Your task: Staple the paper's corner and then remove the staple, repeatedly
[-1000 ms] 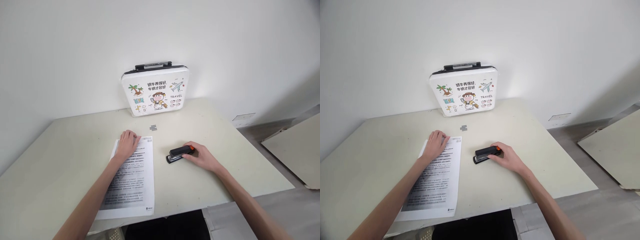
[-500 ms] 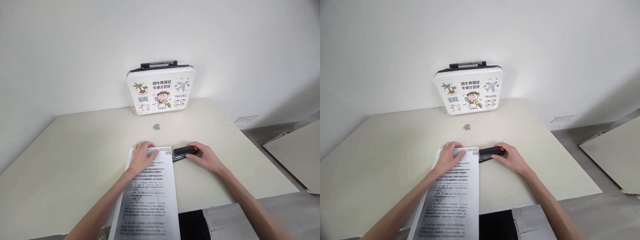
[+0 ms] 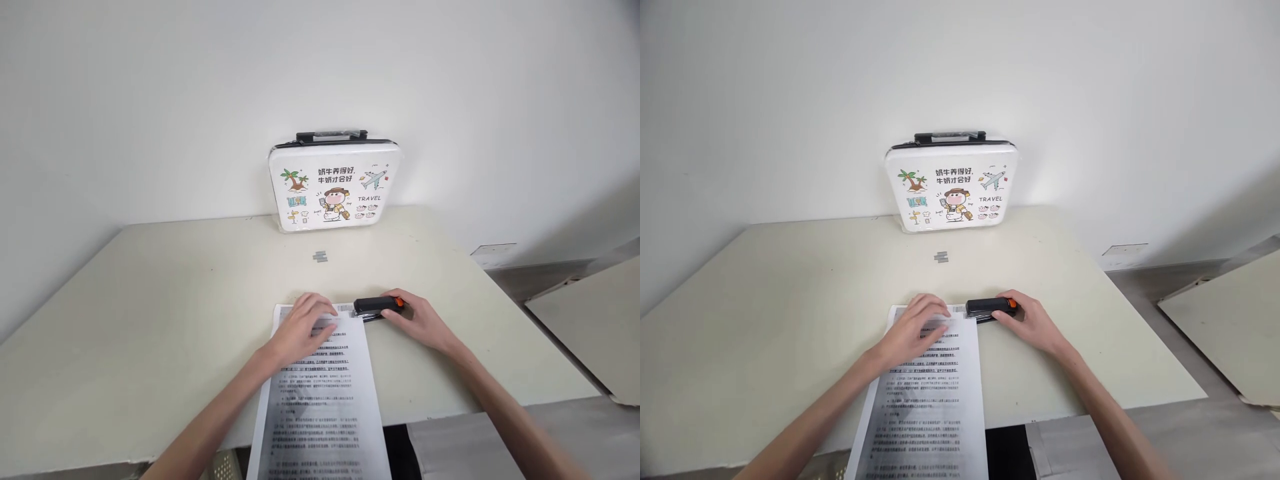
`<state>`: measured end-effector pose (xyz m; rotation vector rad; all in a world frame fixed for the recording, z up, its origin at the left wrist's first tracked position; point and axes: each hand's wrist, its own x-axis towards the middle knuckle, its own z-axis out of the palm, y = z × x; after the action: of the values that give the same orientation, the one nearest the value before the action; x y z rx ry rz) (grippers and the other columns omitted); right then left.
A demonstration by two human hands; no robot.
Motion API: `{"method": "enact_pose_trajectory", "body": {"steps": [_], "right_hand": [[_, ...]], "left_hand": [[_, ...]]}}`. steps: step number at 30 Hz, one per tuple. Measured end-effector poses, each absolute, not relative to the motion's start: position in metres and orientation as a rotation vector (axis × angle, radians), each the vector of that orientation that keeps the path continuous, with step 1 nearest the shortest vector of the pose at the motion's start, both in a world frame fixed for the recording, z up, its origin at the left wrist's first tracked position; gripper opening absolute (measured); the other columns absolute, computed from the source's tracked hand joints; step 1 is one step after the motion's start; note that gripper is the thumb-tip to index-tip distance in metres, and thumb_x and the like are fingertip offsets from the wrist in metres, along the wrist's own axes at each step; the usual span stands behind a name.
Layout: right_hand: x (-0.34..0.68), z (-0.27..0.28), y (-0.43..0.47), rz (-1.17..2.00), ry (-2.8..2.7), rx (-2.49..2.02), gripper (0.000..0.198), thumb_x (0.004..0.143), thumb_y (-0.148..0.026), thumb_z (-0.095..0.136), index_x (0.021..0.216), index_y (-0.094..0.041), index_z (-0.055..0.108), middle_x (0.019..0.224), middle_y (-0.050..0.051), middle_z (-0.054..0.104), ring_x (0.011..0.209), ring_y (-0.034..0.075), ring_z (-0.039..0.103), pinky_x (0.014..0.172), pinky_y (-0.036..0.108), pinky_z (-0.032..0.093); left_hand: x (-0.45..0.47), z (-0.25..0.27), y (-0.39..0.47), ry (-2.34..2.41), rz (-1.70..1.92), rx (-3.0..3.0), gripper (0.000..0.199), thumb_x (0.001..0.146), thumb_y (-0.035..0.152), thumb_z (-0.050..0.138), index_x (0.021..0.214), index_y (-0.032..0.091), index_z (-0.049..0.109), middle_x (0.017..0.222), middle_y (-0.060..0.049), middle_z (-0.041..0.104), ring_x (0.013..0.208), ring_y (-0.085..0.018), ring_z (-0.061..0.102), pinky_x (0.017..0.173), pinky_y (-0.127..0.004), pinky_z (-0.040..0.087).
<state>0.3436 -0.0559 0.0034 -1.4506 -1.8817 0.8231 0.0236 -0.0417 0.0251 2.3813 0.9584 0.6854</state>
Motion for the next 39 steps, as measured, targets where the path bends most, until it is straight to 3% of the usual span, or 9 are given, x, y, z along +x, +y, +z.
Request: {"method": "enact_pose_trajectory", "body": {"steps": [5, 9, 14, 26, 39], "right_hand": [[0.331, 0.027, -0.049, 0.789, -1.857, -1.548, 0.042, 0.103, -0.06, 0.041, 0.11, -0.028, 0.069, 0.113, 0.007, 0.074, 0.092, 0.025, 0.065, 0.078, 0.038, 0.054], [0.308, 0.036, -0.038, 0.745, -1.913, -1.556, 0.045, 0.106, -0.06, 0.035, 0.112, -0.029, 0.067, 0.12, 0.007, 0.072, 0.11, 0.028, 0.064, 0.093, 0.043, 0.052], [0.282, 0.038, -0.026, 0.67, -2.033, -1.57, 0.045, 0.108, -0.056, 0.031, 0.112, -0.03, 0.067, 0.125, 0.005, 0.071, 0.124, 0.028, 0.06, 0.107, 0.047, 0.046], [0.267, 0.047, -0.032, 0.686, -2.037, -1.85, 0.057, 0.107, -0.061, 0.019, 0.122, -0.032, 0.065, 0.14, 0.001, 0.065, 0.134, 0.027, 0.055, 0.11, 0.048, 0.044], [0.261, 0.04, -0.03, 0.528, -2.117, -1.939, 0.051, 0.107, -0.054, 0.019, 0.115, -0.031, 0.065, 0.141, 0.0, 0.064, 0.131, 0.026, 0.058, 0.103, 0.046, 0.048]], "left_hand": [[0.018, 0.035, -0.048, 0.737, 0.494, 2.547, 0.038, 0.1, 0.045, 0.064, 0.135, 0.033, 0.062, 0.157, -0.006, 0.048, 0.151, -0.031, 0.034, 0.12, -0.053, 0.037], [0.023, 0.026, -0.052, 0.746, 0.478, 2.642, 0.051, 0.1, 0.052, 0.06, 0.147, 0.034, 0.055, 0.167, -0.007, 0.036, 0.156, -0.035, 0.026, 0.124, -0.06, 0.027], [0.03, 0.013, -0.059, 0.805, 0.533, 2.652, 0.053, 0.102, 0.054, 0.056, 0.151, 0.033, 0.051, 0.169, -0.008, 0.031, 0.157, -0.034, 0.025, 0.127, -0.06, 0.023], [0.038, 0.003, -0.067, 0.874, 0.51, 2.673, 0.051, 0.106, 0.057, 0.042, 0.149, 0.032, 0.052, 0.172, -0.005, 0.024, 0.158, -0.033, 0.021, 0.129, -0.056, 0.017], [0.04, 0.005, -0.067, 0.891, 0.512, 2.668, 0.049, 0.107, 0.055, 0.042, 0.148, 0.031, 0.053, 0.169, -0.007, 0.031, 0.157, -0.032, 0.023, 0.128, -0.055, 0.019]]}}
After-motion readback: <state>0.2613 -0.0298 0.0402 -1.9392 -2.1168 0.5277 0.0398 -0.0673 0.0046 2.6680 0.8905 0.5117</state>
